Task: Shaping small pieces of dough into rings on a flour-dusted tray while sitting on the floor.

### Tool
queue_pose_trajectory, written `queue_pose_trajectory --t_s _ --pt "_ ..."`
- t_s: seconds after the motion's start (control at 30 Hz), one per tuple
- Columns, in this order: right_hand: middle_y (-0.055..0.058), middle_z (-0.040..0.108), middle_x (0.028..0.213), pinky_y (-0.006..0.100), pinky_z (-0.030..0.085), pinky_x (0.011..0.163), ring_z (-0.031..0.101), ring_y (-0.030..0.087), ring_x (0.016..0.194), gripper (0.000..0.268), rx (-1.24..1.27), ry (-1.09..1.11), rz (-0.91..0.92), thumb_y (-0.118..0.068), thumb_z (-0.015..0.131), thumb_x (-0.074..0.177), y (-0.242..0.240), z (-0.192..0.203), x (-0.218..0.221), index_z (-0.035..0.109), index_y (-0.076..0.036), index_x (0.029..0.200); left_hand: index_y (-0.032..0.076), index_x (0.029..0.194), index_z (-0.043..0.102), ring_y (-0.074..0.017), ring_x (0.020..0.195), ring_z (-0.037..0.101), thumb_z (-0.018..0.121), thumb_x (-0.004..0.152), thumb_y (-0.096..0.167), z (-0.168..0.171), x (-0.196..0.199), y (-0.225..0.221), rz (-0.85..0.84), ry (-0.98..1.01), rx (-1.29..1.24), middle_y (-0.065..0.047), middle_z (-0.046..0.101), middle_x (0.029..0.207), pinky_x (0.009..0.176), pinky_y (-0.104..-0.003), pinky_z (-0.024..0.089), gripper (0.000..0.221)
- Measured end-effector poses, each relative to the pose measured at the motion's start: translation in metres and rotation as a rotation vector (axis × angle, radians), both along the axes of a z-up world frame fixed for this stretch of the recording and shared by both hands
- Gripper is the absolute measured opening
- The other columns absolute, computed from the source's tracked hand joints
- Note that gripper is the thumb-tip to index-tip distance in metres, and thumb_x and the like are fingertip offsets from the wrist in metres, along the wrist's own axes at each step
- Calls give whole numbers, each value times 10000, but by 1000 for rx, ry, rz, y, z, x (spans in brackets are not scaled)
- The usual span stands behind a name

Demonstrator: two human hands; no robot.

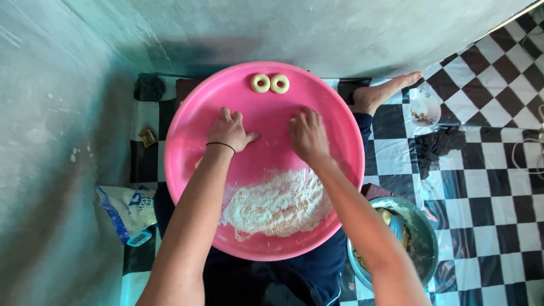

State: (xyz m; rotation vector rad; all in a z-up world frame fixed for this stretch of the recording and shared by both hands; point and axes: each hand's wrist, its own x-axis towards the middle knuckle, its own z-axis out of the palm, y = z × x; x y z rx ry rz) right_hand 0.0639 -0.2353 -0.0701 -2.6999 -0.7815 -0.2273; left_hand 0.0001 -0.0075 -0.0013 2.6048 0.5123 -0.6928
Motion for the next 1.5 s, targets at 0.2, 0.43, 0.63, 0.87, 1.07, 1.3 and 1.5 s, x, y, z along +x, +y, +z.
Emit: queue_pose_trajectory --t_s 0.2,0.43,0.63,0.87,1.07,1.3,1.5 --pt "128 560 1304 465 506 986 548 360 1239 415 52 -88 325 -193 581 897 27 -10 -57 636 -129 1304 113 1375 446 -501 1320 489 668 884 622 -69 3 8 -5 -46 79 -196 293 1501 1005 -629 519 742" --pt "134 618 901 392 507 879 636 322 902 237 296 230 68 -266 539 970 -16 -17 1 737 -137 976 45 1433 448 -490 1341 515 645 932 600 -11 -5 -2 27 16 -38 -240 291 1558 1098 -578 483 773" --pt "193 574 1196 489 504 971 578 420 1137 292 229 -65 245 -179 628 930 26 -17 -43 675 -85 1202 58 1413 461 -503 1268 560 710 889 544 -34 10 5 14 -12 30 -207 345 1463 1033 -572 533 756" --pt "154 565 1269 442 492 1060 582 357 1248 236 111 -218 91 -221 669 945 1 -14 6 642 -112 1153 15 1403 475 -479 1322 533 679 912 585 10 0 2 20 -47 -9 -220 346 1478 1099 -550 493 779" --pt "279 537 1329 553 471 1060 510 495 1317 285 298 -118 250 -120 590 944 45 -44 -23 641 8 1193 52 1396 470 -469 1311 530 697 920 504 -12 7 2 23 12 9 -180 352 1442 1042 -553 528 694" --pt "87 659 1147 445 565 942 590 363 1280 90 181 -283 447 -154 699 832 -16 -21 -11 656 -75 842 43 1383 481 -480 1313 517 667 907 629 -13 4 5 44 -18 -40 -179 349 1443 1048 -563 527 778" --pt "187 549 1072 534 525 826 604 428 1007 220 252 -46 16 -230 608 864 35 -22 -8 627 -97 1038 97 1399 507 -450 1355 515 701 899 571 -17 7 13 30 -9 -44 -173 343 1505 1096 -528 503 716"
